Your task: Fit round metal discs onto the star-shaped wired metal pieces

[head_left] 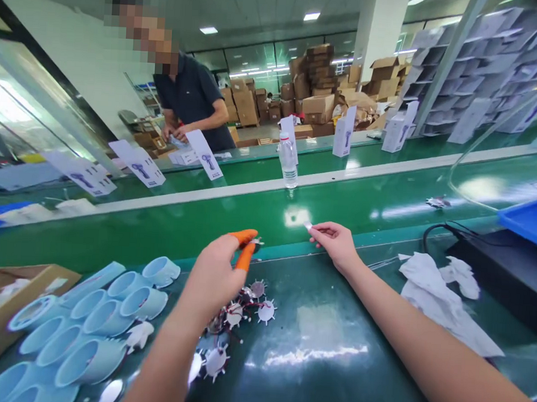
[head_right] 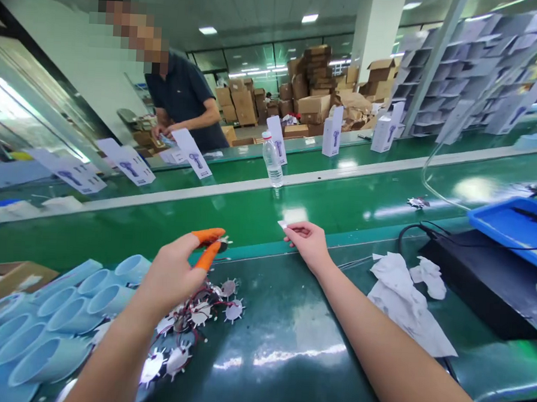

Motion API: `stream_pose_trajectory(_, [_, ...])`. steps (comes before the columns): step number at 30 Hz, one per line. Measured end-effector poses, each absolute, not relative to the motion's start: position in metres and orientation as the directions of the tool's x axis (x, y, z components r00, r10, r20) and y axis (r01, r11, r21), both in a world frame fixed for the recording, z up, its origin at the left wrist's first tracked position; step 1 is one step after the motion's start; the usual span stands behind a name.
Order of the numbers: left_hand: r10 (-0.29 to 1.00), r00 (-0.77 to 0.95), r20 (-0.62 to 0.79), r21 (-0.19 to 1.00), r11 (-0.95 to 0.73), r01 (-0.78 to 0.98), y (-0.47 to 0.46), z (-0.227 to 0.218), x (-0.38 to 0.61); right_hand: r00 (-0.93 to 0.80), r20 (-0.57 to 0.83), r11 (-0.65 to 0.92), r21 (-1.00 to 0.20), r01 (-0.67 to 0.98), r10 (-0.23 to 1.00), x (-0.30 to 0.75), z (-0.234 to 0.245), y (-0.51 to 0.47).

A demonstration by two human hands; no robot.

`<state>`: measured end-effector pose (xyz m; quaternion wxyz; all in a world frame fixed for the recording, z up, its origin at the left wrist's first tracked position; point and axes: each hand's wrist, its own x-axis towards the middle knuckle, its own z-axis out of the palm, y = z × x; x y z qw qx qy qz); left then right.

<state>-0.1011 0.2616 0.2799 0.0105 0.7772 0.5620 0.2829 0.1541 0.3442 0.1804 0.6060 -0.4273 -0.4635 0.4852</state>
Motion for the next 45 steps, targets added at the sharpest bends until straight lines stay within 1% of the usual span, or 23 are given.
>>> stream_pose_trajectory(1, [0.836,0.285,0.468,0.239,-0.431,0.87,0.25,0.277,-0.088,0.094,0.144,0.161,-0.964,-0.209,0.985,0.154,0.181,0.344])
stream_pose_trajectory(2, [0.802,0.373,0.468,0.127,-0.478,0.869,0.238,0.271,-0.075,0.091,0.143,0.16,-0.961,-0.224,0.986,0.154,0.181,0.344])
stream_pose_trajectory(3, [0.779,0.445,0.441,0.028,-0.507,0.861,0.228,0.261,-0.063,0.091,0.142,0.16,-0.959,-0.236,0.986,0.154,0.181,0.344])
stream_pose_trajectory(5, [0.726,0.556,0.405,-0.117,-0.562,0.819,0.213,0.236,-0.049,0.094,0.146,0.165,-0.955,-0.247,0.985,0.155,0.18,0.344])
stream_pose_trajectory(7, [0.68,0.614,0.4,-0.186,-0.596,0.781,0.209,0.212,-0.051,0.09,0.157,0.175,-0.953,-0.249,0.983,0.156,0.178,0.345])
stream_pose_trajectory(9, [0.644,0.647,0.408,-0.198,-0.629,0.752,0.215,0.197,-0.067,0.082,0.16,0.176,-0.95,-0.257,0.984,0.157,0.177,0.346])
stream_pose_trajectory(12, [0.651,0.642,0.406,-0.136,-0.652,0.746,0.234,0.195,-0.099,0.074,0.135,0.151,-0.945,-0.29,0.988,0.157,0.178,0.346])
stream_pose_trajectory(14, [0.714,0.57,0.407,-0.045,-0.608,0.793,0.248,0.205,-0.112,0.071,0.123,0.139,-0.942,-0.307,0.99,0.157,0.179,0.346])
stream_pose_trajectory(15, [0.759,0.505,0.41,0.023,-0.562,0.827,0.254,0.212,-0.115,0.068,0.12,0.135,-0.942,-0.308,0.99,0.157,0.18,0.346])
stream_pose_trajectory(17, [0.859,0.319,0.399,0.22,-0.428,0.877,0.264,0.228,-0.11,0.059,0.12,0.132,-0.943,-0.304,0.991,0.156,0.182,0.346])
stream_pose_trajectory(19, [0.936,0.145,0.322,0.463,-0.289,0.838,0.27,0.241,-0.095,0.053,0.12,0.131,-0.947,-0.295,0.991,0.157,0.182,0.346])
stream_pose_trajectory(21, [0.977,0.094,0.19,0.665,-0.199,0.72,0.275,0.246,-0.076,0.059,0.121,0.133,-0.948,-0.288,0.991,0.157,0.183,0.347])
stream_pose_trajectory(22, [0.986,0.117,0.122,0.731,-0.169,0.661,0.276,0.245,-0.066,0.068,0.117,0.132,-0.948,-0.29,0.991,0.157,0.183,0.347])
stream_pose_trajectory(23, [0.986,0.154,0.063,0.77,-0.146,0.621,0.278,0.242,-0.058,0.075,0.11,0.127,-0.947,-0.295,0.991,0.157,0.183,0.347])
stream_pose_trajectory(25, [0.973,0.229,0.014,0.773,-0.156,0.615,0.28,0.23,-0.047,0.091,0.093,0.117,-0.944,-0.308,0.991,0.156,0.183,0.348])
stream_pose_trajectory(26, [0.964,0.263,0.037,0.745,-0.202,0.635,0.28,0.224,-0.045,0.096,0.087,0.113,-0.945,-0.307,0.992,0.155,0.183,0.348])
stream_pose_trajectory(29, [0.917,0.322,0.235,0.6,-0.397,0.695,0.279,0.213,-0.049,0.109,0.092,0.117,-0.961,-0.252,0.99,0.155,0.188,0.346])
stream_pose_trajectory(31, [0.89,0.294,0.349,0.511,-0.444,0.736,0.276,0.212,-0.053,0.124,0.118,0.138,-0.976,-0.17,0.985,0.16,0.195,0.342])
stream_pose_trajectory(34, [0.865,0.301,0.403,0.467,-0.477,0.745,0.271,0.213,-0.053,0.175,0.203,0.204,-0.979,0.014,0.963,0.171,0.212,0.336])
stream_pose_trajectory(36, [0.849,0.372,0.375,0.477,-0.52,0.709,0.267,0.211,-0.048,0.195,0.226,0.209,-0.972,0.103,0.954,0.177,0.222,0.331])
stream_pose_trajectory(38, [0.852,0.418,0.317,0.49,-0.524,0.696,0.266,0.207,-0.043,0.164,0.197,0.175,-0.975,0.14,0.967,0.178,0.226,0.326])
stream_pose_trajectory(41, [0.883,0.412,0.227,0.519,-0.467,0.716,0.267,0.201,-0.04,0.083,0.181,0.162,-0.967,0.197,0.98,0.176,0.22,0.318])
stream_pose_trajectory(45, [0.901,0.411,0.134,0.569,-0.41,0.713,0.271,0.202,-0.044,0.094,0.18,0.157,-0.964,0.213,0.979,0.176,0.2,0.31])
